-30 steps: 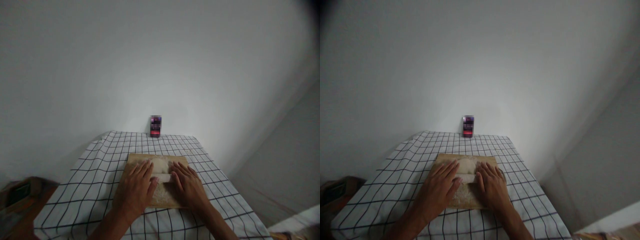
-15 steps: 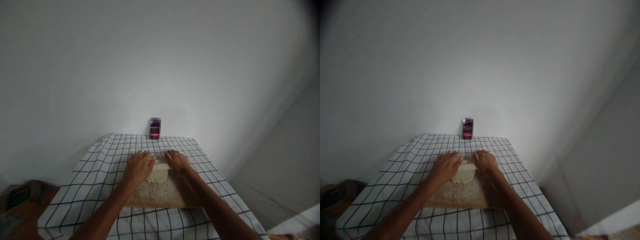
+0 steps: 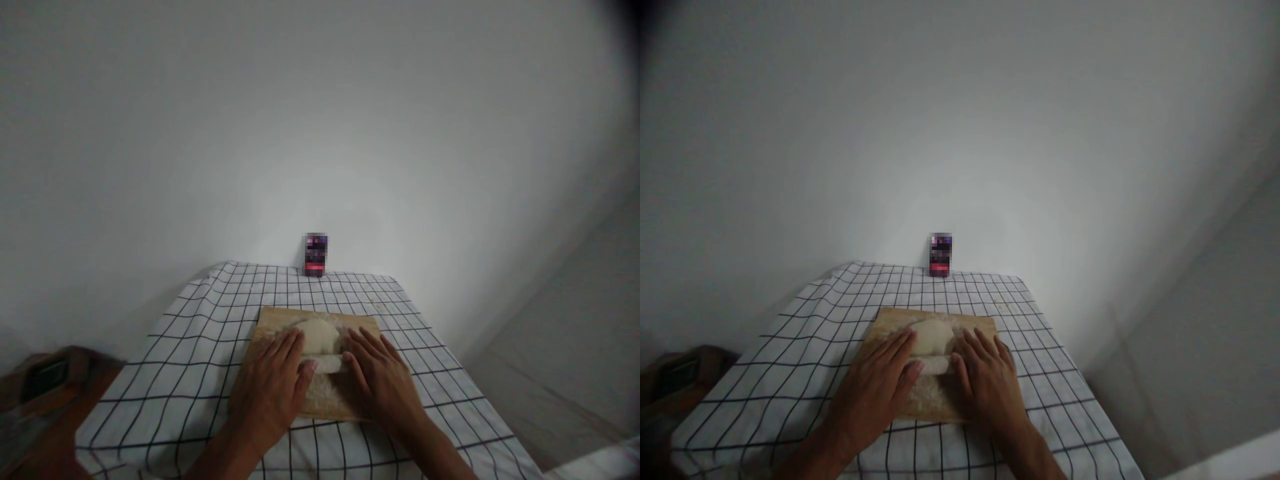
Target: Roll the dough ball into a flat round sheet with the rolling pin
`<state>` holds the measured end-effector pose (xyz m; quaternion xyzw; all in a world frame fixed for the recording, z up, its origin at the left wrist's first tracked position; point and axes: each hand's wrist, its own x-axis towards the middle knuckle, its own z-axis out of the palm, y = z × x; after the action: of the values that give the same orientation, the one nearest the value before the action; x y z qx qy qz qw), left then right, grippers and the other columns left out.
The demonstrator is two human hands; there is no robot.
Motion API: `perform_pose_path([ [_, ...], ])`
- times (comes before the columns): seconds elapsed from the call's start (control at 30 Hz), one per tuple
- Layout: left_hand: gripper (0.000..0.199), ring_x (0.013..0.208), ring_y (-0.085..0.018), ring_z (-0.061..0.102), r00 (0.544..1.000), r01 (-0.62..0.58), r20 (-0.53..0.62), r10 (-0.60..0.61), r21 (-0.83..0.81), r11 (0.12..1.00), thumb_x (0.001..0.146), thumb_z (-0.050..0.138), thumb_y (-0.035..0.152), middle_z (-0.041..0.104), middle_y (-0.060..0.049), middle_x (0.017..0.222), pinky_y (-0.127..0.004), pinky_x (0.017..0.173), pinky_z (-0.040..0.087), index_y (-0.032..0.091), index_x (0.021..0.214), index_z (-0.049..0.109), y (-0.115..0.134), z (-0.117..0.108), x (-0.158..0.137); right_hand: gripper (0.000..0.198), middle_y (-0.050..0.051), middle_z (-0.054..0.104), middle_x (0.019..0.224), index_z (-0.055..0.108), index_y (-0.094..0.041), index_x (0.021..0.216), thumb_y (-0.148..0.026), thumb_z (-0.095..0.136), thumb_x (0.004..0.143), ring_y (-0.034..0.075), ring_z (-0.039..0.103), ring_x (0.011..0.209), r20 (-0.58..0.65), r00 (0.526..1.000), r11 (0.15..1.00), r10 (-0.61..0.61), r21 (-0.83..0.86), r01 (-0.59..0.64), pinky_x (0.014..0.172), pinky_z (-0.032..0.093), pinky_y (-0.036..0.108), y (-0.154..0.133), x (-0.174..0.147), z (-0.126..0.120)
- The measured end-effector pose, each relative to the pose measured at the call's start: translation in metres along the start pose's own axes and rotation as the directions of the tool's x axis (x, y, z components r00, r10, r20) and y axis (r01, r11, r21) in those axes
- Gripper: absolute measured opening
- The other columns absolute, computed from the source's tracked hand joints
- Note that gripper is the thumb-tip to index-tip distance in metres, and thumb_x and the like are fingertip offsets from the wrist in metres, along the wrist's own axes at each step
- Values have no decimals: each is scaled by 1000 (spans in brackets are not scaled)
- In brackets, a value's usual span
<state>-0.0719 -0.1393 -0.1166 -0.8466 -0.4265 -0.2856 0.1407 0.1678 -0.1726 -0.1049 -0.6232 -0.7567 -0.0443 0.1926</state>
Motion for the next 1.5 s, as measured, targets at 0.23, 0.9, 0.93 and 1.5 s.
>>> perform_pose_path([
  [0.23,42,138,-35,64,976,159,151,-159,13,987,110,45,41,73,-15,141,-60,120,47,18,136,69,-21,14,63,52,9,72,144,73,-23,128,-39,25,115,27,60,142,121,989,996,86,-19,-85,118,46,46,5,71,-9],
  [0.9,52,143,-34,60,987,107,124,-105,-11,994,109,46,49,66,-17,151,-56,121,47,15,145,63,-1,-3,28,53,8,62,157,71,-24,140,-41,27,115,30,45,155,152,988,998,-16,68,6,129,32,56,17,63,3],
  [0.93,52,141,-33,62,983,126,137,-122,-17,992,109,45,49,68,-18,148,-54,120,48,15,144,64,-5,-2,36,54,10,62,157,71,-23,140,-42,27,115,31,45,155,184,983,997,-12,73,-2,128,33,56,19,78,3],
  [1.5,44,144,-34,57,992,98,83,-95,-31,995,108,49,45,70,-16,145,-58,123,41,17,138,66,-5,-1,34,54,7,57,162,62,-26,151,-41,25,115,28,42,158,164,985,994,-60,100,44,129,32,54,25,61,9],
])
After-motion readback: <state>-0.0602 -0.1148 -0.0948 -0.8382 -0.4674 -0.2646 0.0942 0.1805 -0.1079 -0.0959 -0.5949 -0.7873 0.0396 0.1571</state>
